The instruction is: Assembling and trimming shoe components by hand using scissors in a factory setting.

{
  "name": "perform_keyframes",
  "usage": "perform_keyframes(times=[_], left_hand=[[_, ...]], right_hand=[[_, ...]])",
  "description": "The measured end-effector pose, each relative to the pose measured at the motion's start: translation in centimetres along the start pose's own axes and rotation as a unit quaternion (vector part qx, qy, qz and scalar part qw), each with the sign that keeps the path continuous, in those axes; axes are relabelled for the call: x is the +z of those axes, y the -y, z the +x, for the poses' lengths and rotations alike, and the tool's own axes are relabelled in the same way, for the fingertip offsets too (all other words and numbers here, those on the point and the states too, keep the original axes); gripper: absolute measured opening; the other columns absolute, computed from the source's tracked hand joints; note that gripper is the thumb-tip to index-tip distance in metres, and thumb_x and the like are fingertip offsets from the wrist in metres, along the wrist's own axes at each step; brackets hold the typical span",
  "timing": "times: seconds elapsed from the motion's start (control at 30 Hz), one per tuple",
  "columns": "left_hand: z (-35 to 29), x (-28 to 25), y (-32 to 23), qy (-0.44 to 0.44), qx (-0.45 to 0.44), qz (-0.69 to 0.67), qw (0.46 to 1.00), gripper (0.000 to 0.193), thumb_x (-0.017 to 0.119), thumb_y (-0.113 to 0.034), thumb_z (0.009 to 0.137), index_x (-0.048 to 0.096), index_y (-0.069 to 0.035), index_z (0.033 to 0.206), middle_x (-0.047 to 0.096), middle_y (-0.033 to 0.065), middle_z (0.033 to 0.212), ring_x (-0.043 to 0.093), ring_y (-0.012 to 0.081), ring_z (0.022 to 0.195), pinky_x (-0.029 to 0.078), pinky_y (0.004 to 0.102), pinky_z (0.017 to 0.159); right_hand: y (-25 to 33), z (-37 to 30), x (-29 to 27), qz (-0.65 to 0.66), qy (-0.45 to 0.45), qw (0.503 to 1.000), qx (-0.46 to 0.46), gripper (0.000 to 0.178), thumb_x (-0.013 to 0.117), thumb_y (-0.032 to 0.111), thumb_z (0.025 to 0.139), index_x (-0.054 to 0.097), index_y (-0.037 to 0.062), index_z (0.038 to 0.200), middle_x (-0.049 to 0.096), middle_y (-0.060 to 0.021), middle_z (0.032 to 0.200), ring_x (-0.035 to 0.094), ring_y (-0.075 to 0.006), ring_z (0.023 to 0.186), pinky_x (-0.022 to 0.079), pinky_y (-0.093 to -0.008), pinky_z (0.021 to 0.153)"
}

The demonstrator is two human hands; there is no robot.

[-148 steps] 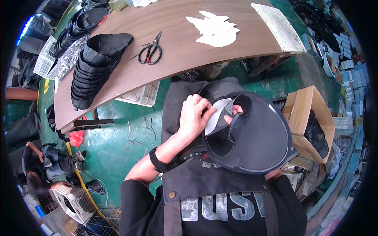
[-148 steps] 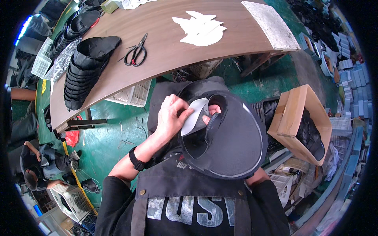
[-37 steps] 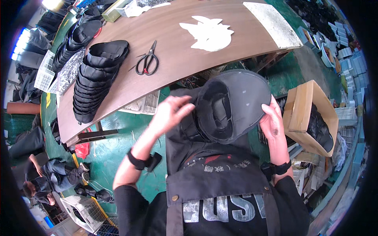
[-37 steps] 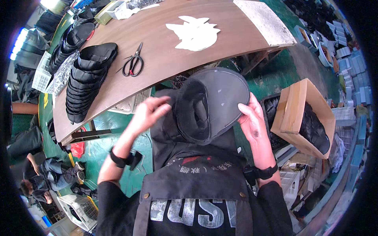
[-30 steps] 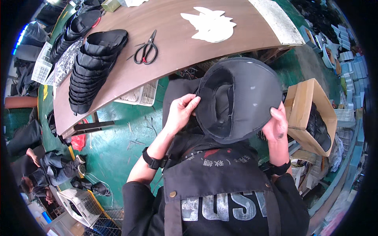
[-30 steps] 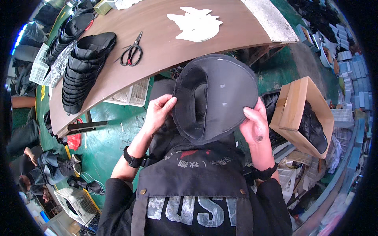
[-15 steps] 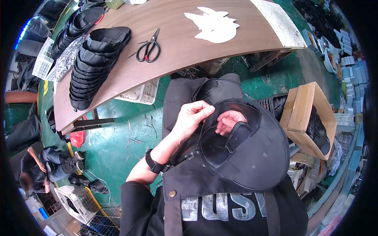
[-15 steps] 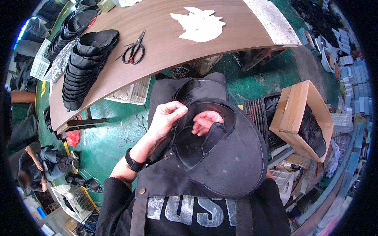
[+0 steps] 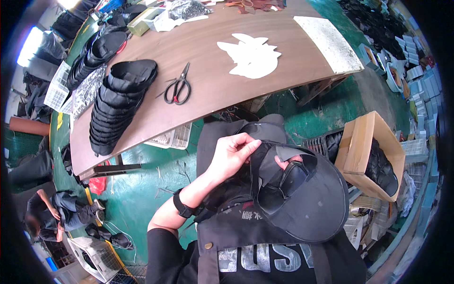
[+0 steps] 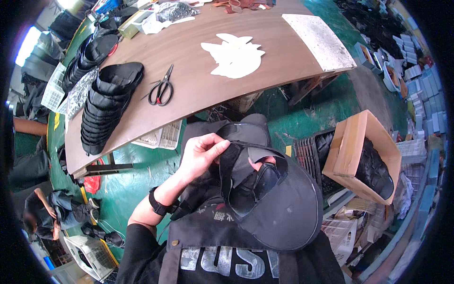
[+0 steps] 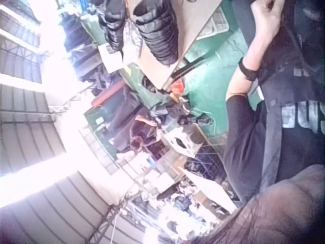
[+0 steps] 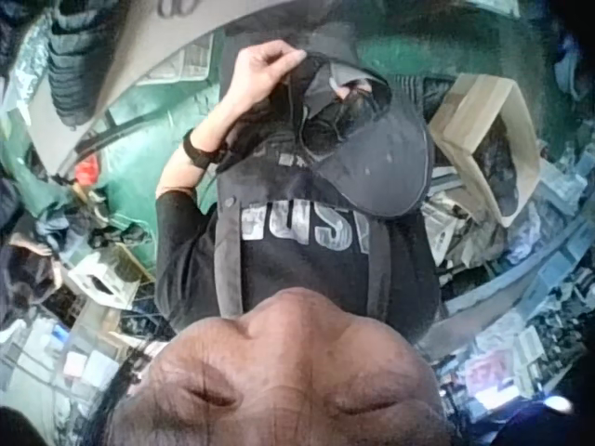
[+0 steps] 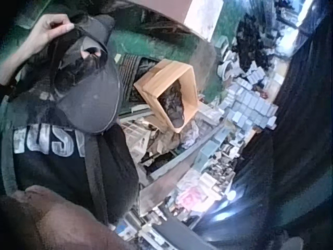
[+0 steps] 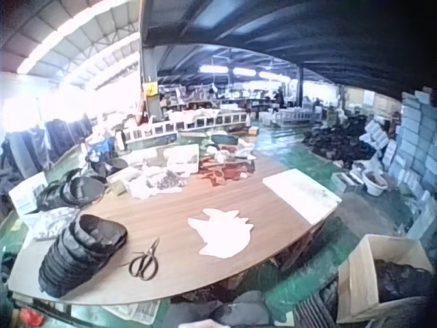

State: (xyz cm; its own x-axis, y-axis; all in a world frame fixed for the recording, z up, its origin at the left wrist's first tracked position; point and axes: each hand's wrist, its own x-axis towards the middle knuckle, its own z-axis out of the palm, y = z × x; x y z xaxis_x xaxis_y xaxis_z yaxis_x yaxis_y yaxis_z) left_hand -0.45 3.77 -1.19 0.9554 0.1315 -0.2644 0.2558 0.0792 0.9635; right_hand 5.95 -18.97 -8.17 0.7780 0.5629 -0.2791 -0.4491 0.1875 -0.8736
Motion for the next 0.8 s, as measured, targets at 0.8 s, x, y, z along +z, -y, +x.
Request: perform_keyframes(times=[0.8], left_hand=[[33.1,-2.6,2.4,-0.187,0.244,0.713,0.631,0.021,0.049,-0.018,0.085,0.063,-0.003,0.089,0.065,0.0153,0.098,0.057,0.0326,0.102,0.043,0.0485,0.089]], right_hand=[[0.6,3.0,-4.9,-0.017,-0.088,0.996,0.005,0.042,0.066,0.02,0.088,0.049,0.0017,0.122,0.059,-0.0105,0.111,0.064,-0.0251,0.097,0.054,-0.0337,0.082]])
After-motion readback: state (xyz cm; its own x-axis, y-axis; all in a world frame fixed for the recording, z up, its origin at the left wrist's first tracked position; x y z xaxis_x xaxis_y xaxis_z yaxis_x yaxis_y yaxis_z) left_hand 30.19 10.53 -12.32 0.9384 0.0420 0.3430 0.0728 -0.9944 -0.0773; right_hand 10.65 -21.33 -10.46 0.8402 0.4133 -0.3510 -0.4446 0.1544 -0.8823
